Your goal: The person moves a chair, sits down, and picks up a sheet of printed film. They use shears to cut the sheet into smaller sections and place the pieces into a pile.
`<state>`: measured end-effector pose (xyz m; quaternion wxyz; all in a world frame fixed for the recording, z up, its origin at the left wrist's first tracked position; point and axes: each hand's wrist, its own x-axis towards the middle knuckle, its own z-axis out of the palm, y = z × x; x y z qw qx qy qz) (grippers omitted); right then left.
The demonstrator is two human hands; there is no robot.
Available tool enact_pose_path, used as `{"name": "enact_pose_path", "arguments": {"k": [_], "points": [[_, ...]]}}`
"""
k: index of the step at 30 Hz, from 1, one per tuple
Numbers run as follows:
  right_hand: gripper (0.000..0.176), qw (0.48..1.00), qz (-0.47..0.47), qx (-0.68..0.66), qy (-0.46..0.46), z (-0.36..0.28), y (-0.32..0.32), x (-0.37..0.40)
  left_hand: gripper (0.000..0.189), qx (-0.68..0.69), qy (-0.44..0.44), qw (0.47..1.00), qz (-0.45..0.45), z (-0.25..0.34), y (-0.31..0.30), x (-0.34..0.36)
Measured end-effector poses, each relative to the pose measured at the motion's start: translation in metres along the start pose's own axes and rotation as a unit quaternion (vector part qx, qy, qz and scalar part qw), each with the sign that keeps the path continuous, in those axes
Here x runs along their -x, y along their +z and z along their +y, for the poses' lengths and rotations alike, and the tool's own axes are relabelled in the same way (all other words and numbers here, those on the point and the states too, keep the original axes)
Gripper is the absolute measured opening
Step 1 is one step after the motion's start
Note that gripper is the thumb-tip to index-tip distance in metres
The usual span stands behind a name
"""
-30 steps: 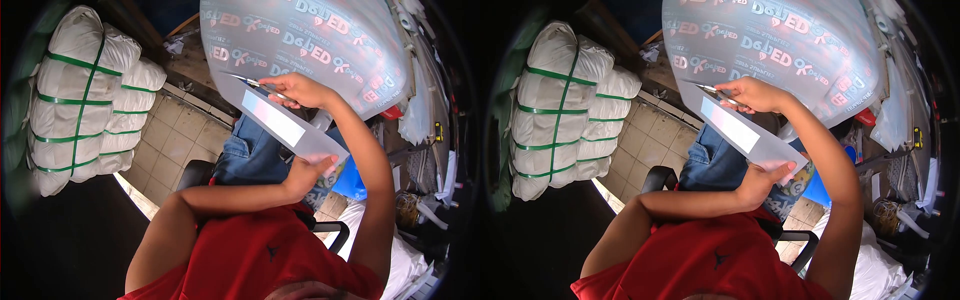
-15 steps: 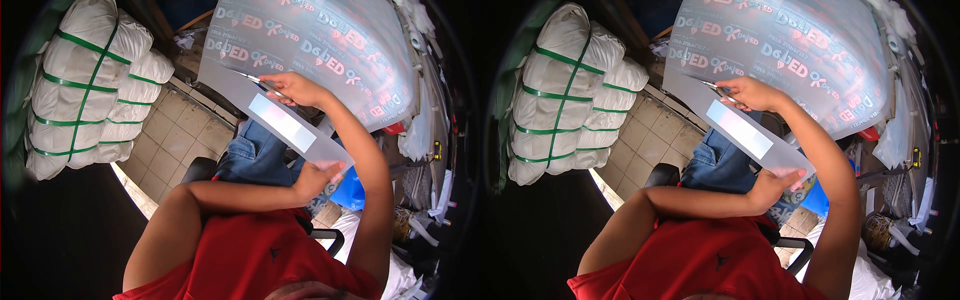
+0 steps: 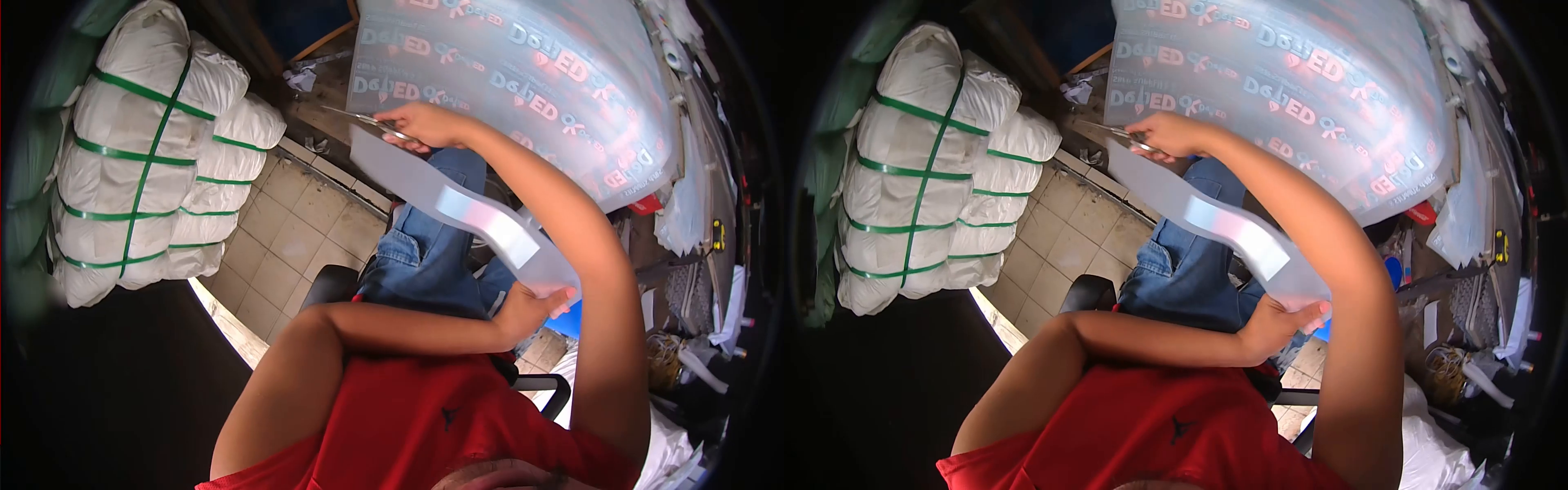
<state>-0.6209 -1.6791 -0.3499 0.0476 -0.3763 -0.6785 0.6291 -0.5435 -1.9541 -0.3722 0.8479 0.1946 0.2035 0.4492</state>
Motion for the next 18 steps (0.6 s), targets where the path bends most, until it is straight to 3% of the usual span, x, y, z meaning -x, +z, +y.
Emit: {"name": "enact_pose_path", "arguments": {"k": [3, 4, 6, 8, 10, 12, 14, 16, 17, 18], "points": [[0.052, 0.998, -0.006, 0.039, -0.056, -0.015, 0.003, -0.007, 0.019, -0.019, 0.011, 1.0, -0.008, -0.014, -0.003, 0.001], [0.052, 0.995, -0.008, 0.063, -0.074, -0.031, 0.0, 0.006, 0.02, -0.041, -0.053, 0.997, 0.026, -0.01, -0.01, -0.003], [0.053, 0.995, -0.001, -0.013, -0.099, -0.05, -0.006, 0.036, 0.022, -0.085, -0.157, 0.981, 0.079, -0.015, -0.033, -0.018], [0.052, 0.989, 0.032, 0.08, -0.119, -0.078, -0.014, 0.093, 0.028, -0.141, -0.188, 0.964, 0.127, 0.003, -0.042, -0.038], [0.052, 0.982, 0.052, 0.126, -0.133, -0.082, -0.025, 0.141, 0.034, -0.34, -0.151, 0.928, 0.019, 0.014, -0.065, -0.069], [0.052, 0.982, 0.09, 0.102, -0.134, -0.075, -0.029, 0.182, 0.039, -0.447, -0.279, 0.846, -0.083, 0.037, -0.074, -0.106], [0.052, 0.979, 0.129, 0.076, -0.135, -0.06, -0.029, 0.216, 0.037, -0.55, -0.393, 0.685, -0.272, 0.053, -0.074, -0.147], [0.054, 0.967, 0.18, 0.012, -0.18, -0.043, -0.025, 0.242, 0.04, -0.634, -0.401, 0.54, -0.381, 0.054, -0.08, -0.175], [0.054, 0.969, 0.195, -0.006, -0.152, -0.042, -0.022, 0.258, 0.041, -0.793, -0.222, 0.298, -0.483, 0.049, -0.073, -0.191], [0.054, 0.967, 0.204, -0.007, -0.152, -0.04, -0.021, 0.27, 0.041, -0.792, -0.221, 0.291, -0.489, 0.048, -0.068, -0.197]]}}
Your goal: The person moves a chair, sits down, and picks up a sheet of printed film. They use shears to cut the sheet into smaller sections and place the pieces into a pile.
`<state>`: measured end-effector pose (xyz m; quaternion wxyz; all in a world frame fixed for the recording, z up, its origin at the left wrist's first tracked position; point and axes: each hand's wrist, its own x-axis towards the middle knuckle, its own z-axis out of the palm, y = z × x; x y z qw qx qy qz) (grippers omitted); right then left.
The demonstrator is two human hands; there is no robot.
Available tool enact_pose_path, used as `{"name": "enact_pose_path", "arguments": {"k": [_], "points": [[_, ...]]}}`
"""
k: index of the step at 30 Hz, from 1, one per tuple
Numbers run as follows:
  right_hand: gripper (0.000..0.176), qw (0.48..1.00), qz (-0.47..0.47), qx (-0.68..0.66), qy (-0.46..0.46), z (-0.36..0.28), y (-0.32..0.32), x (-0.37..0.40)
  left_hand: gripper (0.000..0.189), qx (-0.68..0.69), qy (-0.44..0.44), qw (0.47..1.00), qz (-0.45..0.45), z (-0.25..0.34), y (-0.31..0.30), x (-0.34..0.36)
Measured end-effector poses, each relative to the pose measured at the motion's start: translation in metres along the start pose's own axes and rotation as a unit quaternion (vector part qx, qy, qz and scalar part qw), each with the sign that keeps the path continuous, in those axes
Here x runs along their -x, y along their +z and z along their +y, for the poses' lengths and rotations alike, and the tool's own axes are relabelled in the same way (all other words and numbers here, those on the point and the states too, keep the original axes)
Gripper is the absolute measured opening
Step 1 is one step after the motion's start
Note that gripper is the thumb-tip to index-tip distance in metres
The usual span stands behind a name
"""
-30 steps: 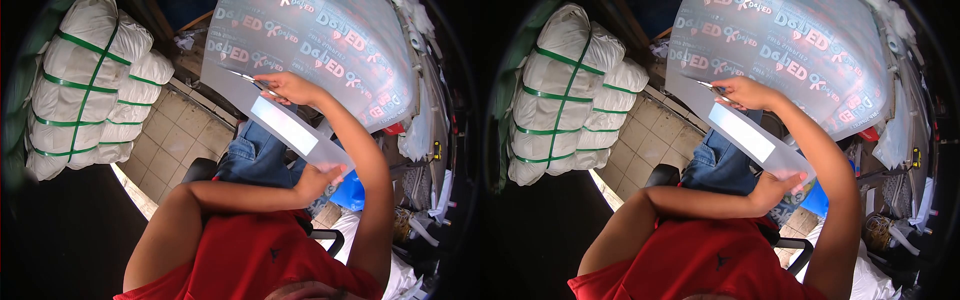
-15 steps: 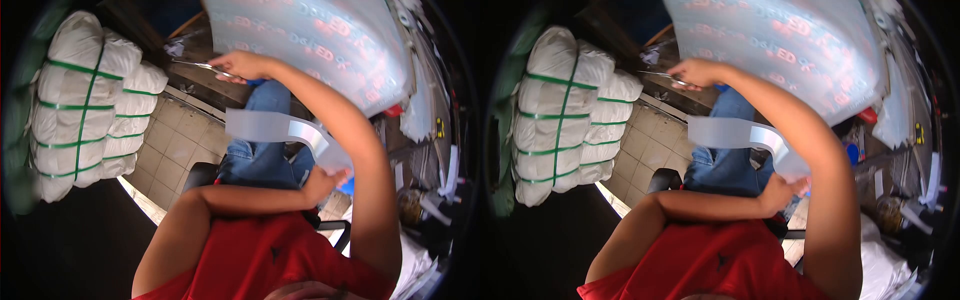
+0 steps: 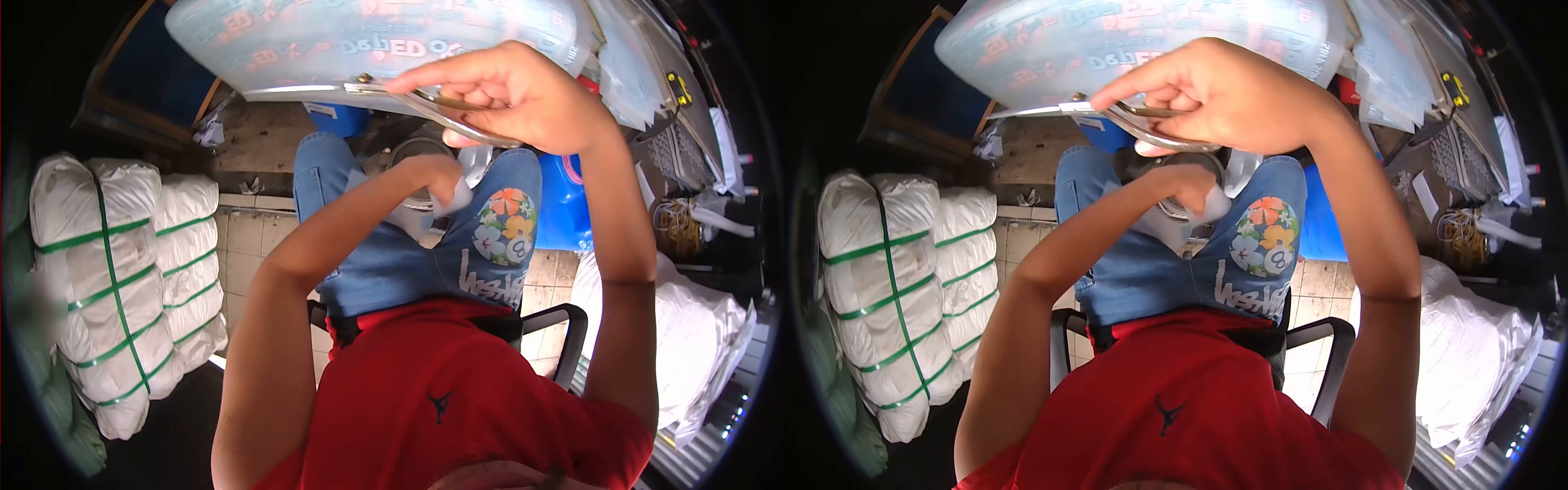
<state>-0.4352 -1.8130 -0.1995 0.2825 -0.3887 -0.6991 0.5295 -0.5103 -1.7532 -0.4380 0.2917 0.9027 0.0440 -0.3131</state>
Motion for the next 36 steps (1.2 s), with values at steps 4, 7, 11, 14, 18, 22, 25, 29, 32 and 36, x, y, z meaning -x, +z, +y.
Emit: {"name": "enact_pose_path", "arguments": {"k": [4, 7, 11, 14, 18, 22, 25, 29, 32, 36], "points": [[0.054, 0.999, 0.012, 0.023, 0.04, 0.0, -0.018, 0.044, 0.034, -0.01, 0.069, 0.944, 0.323, -0.033, 0.009, -0.042], [0.057, 0.989, 0.139, 0.01, 0.049, 0.003, -0.012, 0.065, 0.025, 0.08, -0.031, 0.935, 0.344, -0.031, -0.006, 0.019], [0.058, 0.992, 0.122, 0.032, 0.022, 0.009, -0.031, 0.103, 0.025, 0.05, -0.085, 0.924, 0.37, -0.069, -0.011, 0.206], [0.06, 0.99, 0.138, 0.023, 0.017, 0.02, -0.036, 0.122, 0.027, 0.334, -0.098, 0.75, 0.562, -0.142, 0.092, 0.305], [0.071, 0.978, 0.188, 0.084, 0.011, 0.039, -0.042, 0.139, 0.083, 0.033, -0.565, 0.824, 0.005, -0.202, 0.256, 0.39], [0.101, 0.978, 0.192, 0.035, -0.075, 0.053, -0.04, 0.144, 0.045, 0.548, -0.182, 0.668, 0.469, -0.07, 0.119, 0.299], [0.097, 0.969, 0.239, -0.046, 0.048, 0.046, -0.031, 0.153, 0.038, 0.674, 0.03, 0.572, 0.467, -0.033, 0.053, 0.182], [0.097, 0.962, 0.258, -0.055, 0.074, 0.04, -0.019, 0.183, 0.05, 0.787, 0.07, 0.492, 0.366, -0.035, 0.024, 0.033], [0.103, 0.956, 0.274, -0.061, 0.081, 0.04, -0.013, 0.216, 0.066, 0.831, 0.063, 0.339, 0.436, -0.049, 0.003, -0.025], [0.107, 0.943, 0.306, -0.087, 0.102, 0.045, -0.01, 0.254, 0.075, 0.845, 0.082, 0.191, 0.493, -0.046, -0.011, -0.029]]}}
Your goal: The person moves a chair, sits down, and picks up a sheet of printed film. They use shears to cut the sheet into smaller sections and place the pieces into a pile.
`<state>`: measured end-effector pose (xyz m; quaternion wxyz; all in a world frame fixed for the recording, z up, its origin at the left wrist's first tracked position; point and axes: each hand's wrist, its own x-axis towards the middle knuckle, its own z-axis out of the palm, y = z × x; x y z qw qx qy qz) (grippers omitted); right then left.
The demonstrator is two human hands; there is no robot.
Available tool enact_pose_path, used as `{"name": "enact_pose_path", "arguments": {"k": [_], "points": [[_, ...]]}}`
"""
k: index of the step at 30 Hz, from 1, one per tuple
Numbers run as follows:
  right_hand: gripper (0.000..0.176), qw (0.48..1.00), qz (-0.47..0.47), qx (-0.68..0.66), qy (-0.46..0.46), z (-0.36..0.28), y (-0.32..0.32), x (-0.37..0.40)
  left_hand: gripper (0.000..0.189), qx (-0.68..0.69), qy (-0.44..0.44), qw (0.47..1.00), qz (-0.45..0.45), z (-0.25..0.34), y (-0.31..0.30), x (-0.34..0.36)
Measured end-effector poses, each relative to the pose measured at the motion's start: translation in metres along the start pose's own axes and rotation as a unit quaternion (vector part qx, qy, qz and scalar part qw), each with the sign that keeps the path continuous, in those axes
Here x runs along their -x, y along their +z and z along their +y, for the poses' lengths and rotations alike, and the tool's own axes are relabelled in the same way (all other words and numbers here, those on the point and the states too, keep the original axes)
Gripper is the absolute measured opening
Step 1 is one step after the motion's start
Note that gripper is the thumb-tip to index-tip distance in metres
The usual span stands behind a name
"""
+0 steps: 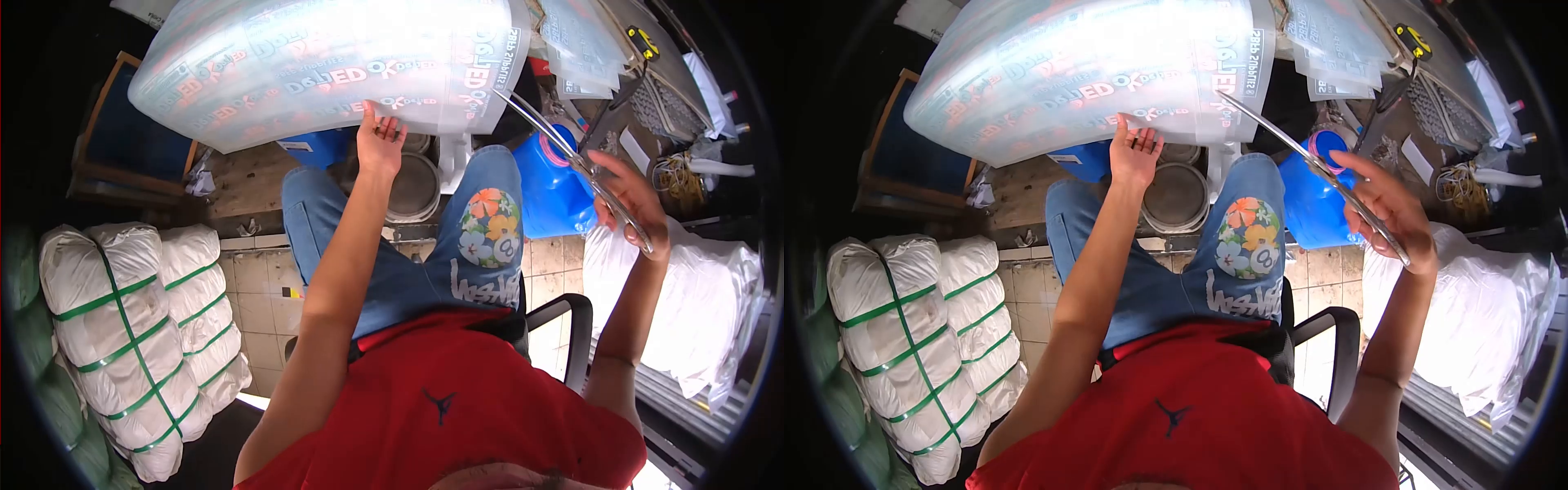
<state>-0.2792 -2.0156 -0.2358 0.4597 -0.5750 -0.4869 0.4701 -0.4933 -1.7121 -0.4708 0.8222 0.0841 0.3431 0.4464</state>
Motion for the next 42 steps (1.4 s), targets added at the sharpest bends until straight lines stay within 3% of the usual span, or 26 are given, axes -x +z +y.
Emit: {"name": "enact_pose_path", "arguments": {"k": [4, 8, 11, 15, 20, 24, 26, 27, 31, 36, 42], "points": [[0.109, 1.0, 0.01, 0.02, -0.001, 0.01, -0.009, 0.003, 0.054, 0.022, 0.039, 0.999, -0.029, 0.01, -0.01, 0.012], [0.098, 0.997, -0.05, 0.039, -0.046, 0.027, -0.024, -0.011, 0.026, -0.001, -0.001, 0.997, -0.079, 0.016, -0.036, 0.059], [0.085, 0.987, -0.107, 0.066, 0.098, 0.013, -0.029, -0.032, 0.025, -0.022, -0.012, 0.997, -0.071, 0.024, -0.046, 0.102], [0.083, 0.971, -0.185, 0.055, 0.139, 0.0, -0.035, -0.06, 0.029, -0.054, -0.021, 0.992, -0.109, 0.03, -0.042, 0.153], [0.082, 0.969, -0.202, 0.083, 0.114, -0.007, -0.031, -0.086, 0.035, -0.139, 0.064, 0.98, -0.128, 0.034, -0.041, 0.166], [0.087, 0.963, -0.22, 0.101, 0.116, -0.016, -0.023, -0.108, 0.028, -0.159, 0.091, 0.975, -0.125, 0.033, -0.043, 0.167], [0.089, 0.962, -0.243, 0.098, 0.079, -0.013, -0.022, -0.117, 0.021, -0.162, 0.088, 0.976, -0.119, 0.032, -0.043, 0.169], [0.094, 0.958, -0.242, 0.109, 0.105, -0.013, -0.022, -0.12, 0.016, -0.168, 0.087, 0.975, -0.113, 0.032, -0.042, 0.171], [0.102, 0.95, -0.266, 0.138, 0.09, -0.02, -0.013, -0.133, 0.02, -0.163, 0.088, 0.976, -0.119, 0.031, -0.04, 0.173], [0.1, 0.95, -0.262, 0.144, 0.091, -0.02, -0.007, -0.144, 0.03, -0.149, 0.088, 0.974, -0.145, 0.028, -0.044, 0.171], [0.094, 0.952, -0.252, 0.144, 0.095, -0.026, 0.0, -0.144, 0.028, -0.155, 0.081, 0.971, -0.162, 0.024, -0.051, 0.167]]}}
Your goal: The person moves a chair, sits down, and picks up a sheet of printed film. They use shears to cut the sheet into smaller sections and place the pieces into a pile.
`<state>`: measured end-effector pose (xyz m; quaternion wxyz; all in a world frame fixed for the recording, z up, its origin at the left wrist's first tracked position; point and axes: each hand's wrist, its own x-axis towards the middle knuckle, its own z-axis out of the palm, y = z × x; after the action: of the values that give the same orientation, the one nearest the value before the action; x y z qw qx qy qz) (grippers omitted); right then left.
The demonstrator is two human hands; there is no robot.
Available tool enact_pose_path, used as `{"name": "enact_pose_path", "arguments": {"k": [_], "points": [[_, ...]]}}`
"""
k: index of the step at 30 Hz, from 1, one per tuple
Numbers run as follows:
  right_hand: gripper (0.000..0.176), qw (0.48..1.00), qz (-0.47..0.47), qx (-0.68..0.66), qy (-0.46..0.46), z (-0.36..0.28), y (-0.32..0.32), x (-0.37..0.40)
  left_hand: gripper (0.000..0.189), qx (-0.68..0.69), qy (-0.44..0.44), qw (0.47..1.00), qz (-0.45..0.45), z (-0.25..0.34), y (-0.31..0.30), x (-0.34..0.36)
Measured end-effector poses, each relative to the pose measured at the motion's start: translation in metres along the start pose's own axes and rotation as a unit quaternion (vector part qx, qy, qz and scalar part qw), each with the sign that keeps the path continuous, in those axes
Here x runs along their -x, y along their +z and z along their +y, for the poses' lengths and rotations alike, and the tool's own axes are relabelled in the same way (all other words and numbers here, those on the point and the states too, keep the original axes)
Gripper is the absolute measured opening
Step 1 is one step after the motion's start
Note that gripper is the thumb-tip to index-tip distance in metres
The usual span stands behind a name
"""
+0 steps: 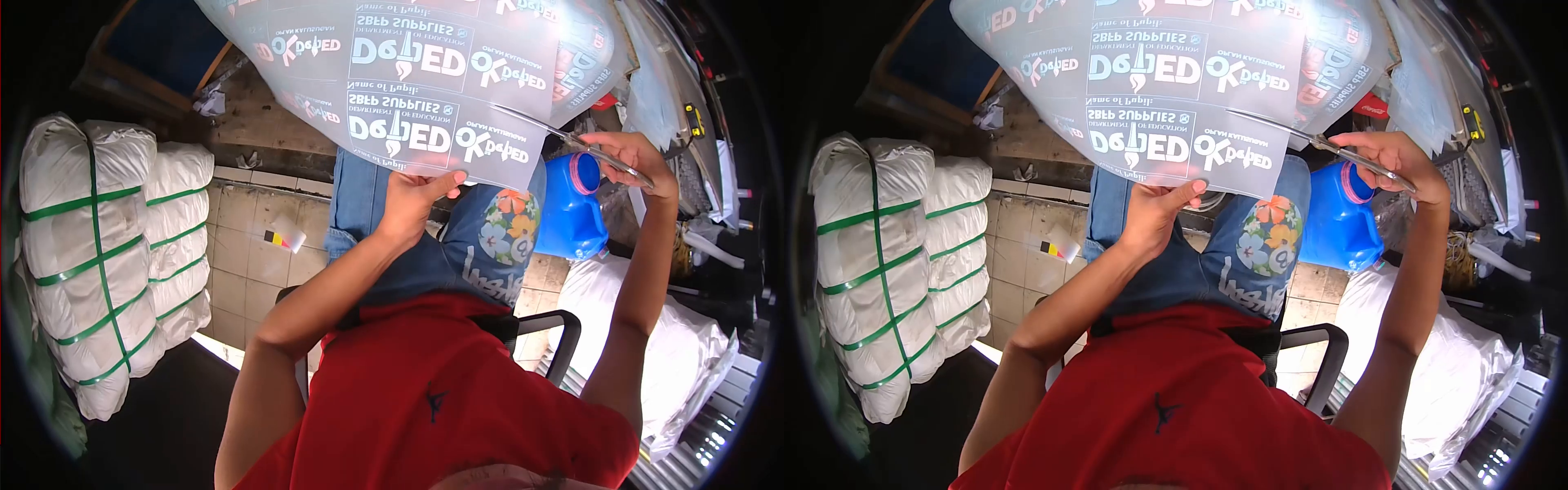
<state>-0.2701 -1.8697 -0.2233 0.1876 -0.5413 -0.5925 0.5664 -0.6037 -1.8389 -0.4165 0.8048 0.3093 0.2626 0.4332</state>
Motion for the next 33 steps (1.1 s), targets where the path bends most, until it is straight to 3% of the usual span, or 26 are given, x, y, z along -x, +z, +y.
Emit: {"name": "enact_pose_path", "arguments": {"k": [9, 12, 14, 18, 21, 26, 33], "points": [[0.09, 1.0, -0.002, 0.01, -0.02, 0.013, -0.008, 0.002, 0.013, 0.051, -0.04, 0.998, 0.02, 0.003, 0.006, 0.003], [0.086, 0.999, -0.019, -0.01, -0.046, 0.014, -0.009, 0.003, 0.014, 0.054, -0.047, 0.997, 0.01, 0.002, 0.003, 0.002], [0.083, 1.0, -0.005, 0.025, -0.004, 0.009, -0.01, 0.003, 0.014, 0.06, -0.048, 0.997, 0.008, 0.003, 0.005, 0.002], [0.081, 0.999, -0.031, -0.01, -0.008, 0.001, -0.012, 0.003, 0.016, 0.042, -0.064, 0.997, -0.01, 0.004, 0.002, 0.002], [0.086, 0.999, -0.035, -0.003, -0.034, 0.008, -0.014, -0.001, 0.016, 0.043, -0.068, 0.997, -0.004, 0.006, 0.004, 0.003], [0.108, 0.998, -0.03, 0.047, -0.018, 0.001, -0.012, 0.0, 0.017, 0.045, -0.069, 0.997, -0.01, 0.004, 0.002, 0.004], [0.112, 0.998, -0.016, 0.062, 0.009, 0.002, -0.016, -0.001, 0.017, 0.05, -0.072, 0.996, -0.015, 0.005, 0.003, 0.005]]}}
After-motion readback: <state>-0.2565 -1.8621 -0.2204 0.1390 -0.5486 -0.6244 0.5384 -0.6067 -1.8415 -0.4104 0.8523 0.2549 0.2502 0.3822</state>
